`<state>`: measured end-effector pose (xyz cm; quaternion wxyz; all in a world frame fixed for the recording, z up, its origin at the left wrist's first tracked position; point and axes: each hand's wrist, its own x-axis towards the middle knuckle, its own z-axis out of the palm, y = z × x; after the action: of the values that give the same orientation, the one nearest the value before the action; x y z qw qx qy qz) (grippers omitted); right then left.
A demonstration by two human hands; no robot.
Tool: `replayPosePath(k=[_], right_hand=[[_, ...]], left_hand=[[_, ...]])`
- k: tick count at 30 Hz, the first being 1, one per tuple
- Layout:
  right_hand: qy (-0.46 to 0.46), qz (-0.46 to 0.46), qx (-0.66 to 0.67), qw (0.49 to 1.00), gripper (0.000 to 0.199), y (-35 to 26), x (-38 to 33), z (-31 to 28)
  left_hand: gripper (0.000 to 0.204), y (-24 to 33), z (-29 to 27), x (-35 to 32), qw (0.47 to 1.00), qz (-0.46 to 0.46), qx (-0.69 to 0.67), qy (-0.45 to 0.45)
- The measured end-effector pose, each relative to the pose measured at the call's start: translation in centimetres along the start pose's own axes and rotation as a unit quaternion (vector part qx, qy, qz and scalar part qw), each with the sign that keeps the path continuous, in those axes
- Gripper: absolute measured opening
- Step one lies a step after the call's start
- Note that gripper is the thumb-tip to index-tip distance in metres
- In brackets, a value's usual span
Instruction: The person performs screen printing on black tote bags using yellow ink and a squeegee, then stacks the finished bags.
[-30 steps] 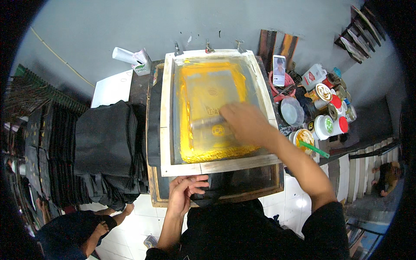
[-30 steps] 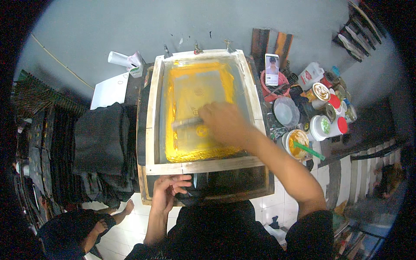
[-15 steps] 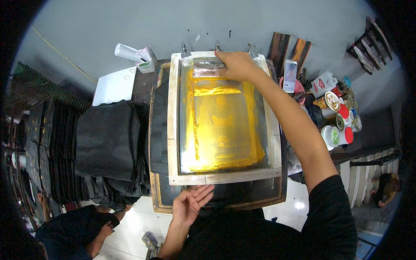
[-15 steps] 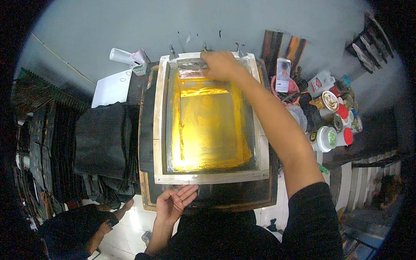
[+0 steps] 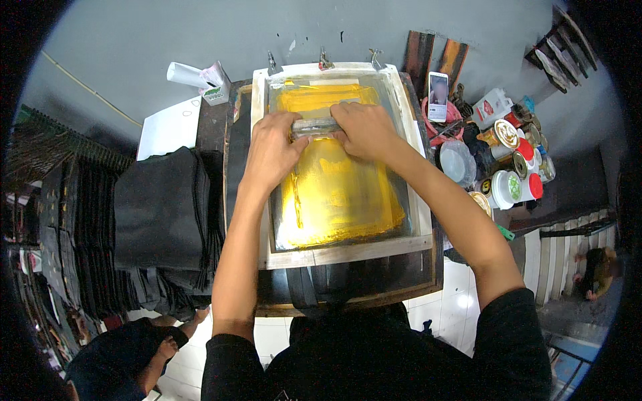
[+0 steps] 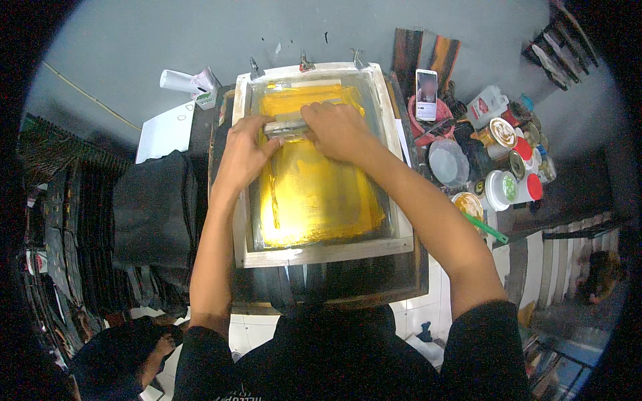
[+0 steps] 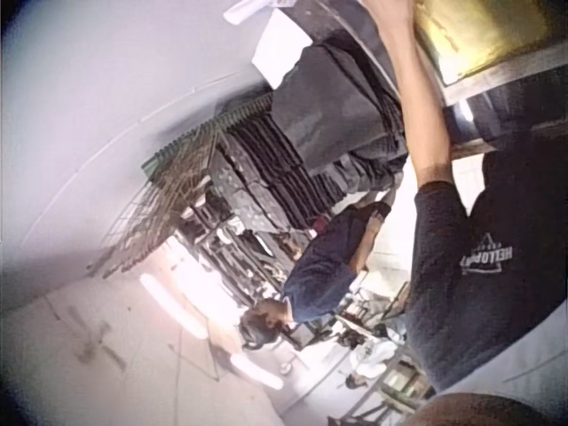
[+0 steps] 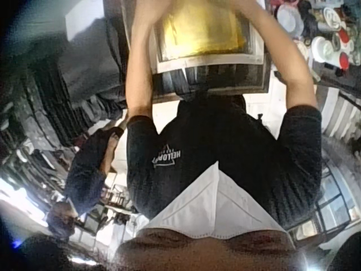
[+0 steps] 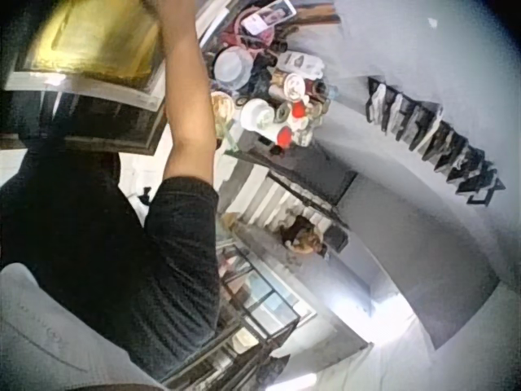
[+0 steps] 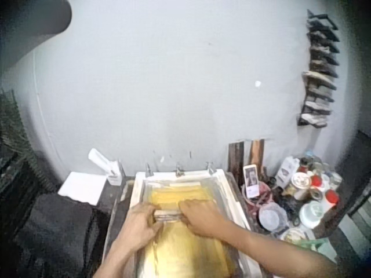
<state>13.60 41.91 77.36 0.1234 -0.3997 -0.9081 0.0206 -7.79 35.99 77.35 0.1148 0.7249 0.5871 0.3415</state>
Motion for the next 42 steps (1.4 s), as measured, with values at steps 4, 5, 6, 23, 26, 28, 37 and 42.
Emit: replayPosePath(k=[4,5,6,23,26,28,37,42], right_hand=[[-0.024,0.008,0.0,1.0,0.024,-1.7,-2.8,-0.8],[-0.028,0.006,0.001,1.0,0.024,-2.5,-3.7,-0.8],[-0.028,-0.003,0.008,1.0,0.023,-3.2,-4.4,-0.7],[0.112,-0.064,-0.036,0.991,0.02,-11.0,-18.0,1.7],[0.118,-0.065,0.013,0.991,0.021,-10.5,-18.0,0.1],[0.175,-0.068,0.011,0.982,0.022,-10.6,-17.7,-2.2],[0.389,-0.089,-0.09,0.912,0.033,-6.3,-4.7,-19.0],[0.288,-0.024,-0.05,0.956,0.02,-3.9,2.0,-25.1]], left_hand=[[0.032,0.3,-0.3,-2.3,0.998,-0.002,0.018,-0.058],[0.032,0.4,-0.4,-3.4,0.998,0.0,0.016,-0.064],[0.032,0.6,-0.8,-4.6,0.998,0.002,0.016,-0.065],[0.105,2.4,-1.9,-22.0,0.988,-0.012,0.139,-0.071],[0.113,0.5,-2.1,-22.9,0.98,0.069,0.186,0.008],[0.116,1.2,-3.4,-22.3,0.976,0.11,0.154,0.106],[0.068,3.0,-6.2,-11.6,0.968,-0.234,0.007,0.094],[0.058,-3.3,-1.3,-13.1,0.939,-0.285,0.193,-0.003]])
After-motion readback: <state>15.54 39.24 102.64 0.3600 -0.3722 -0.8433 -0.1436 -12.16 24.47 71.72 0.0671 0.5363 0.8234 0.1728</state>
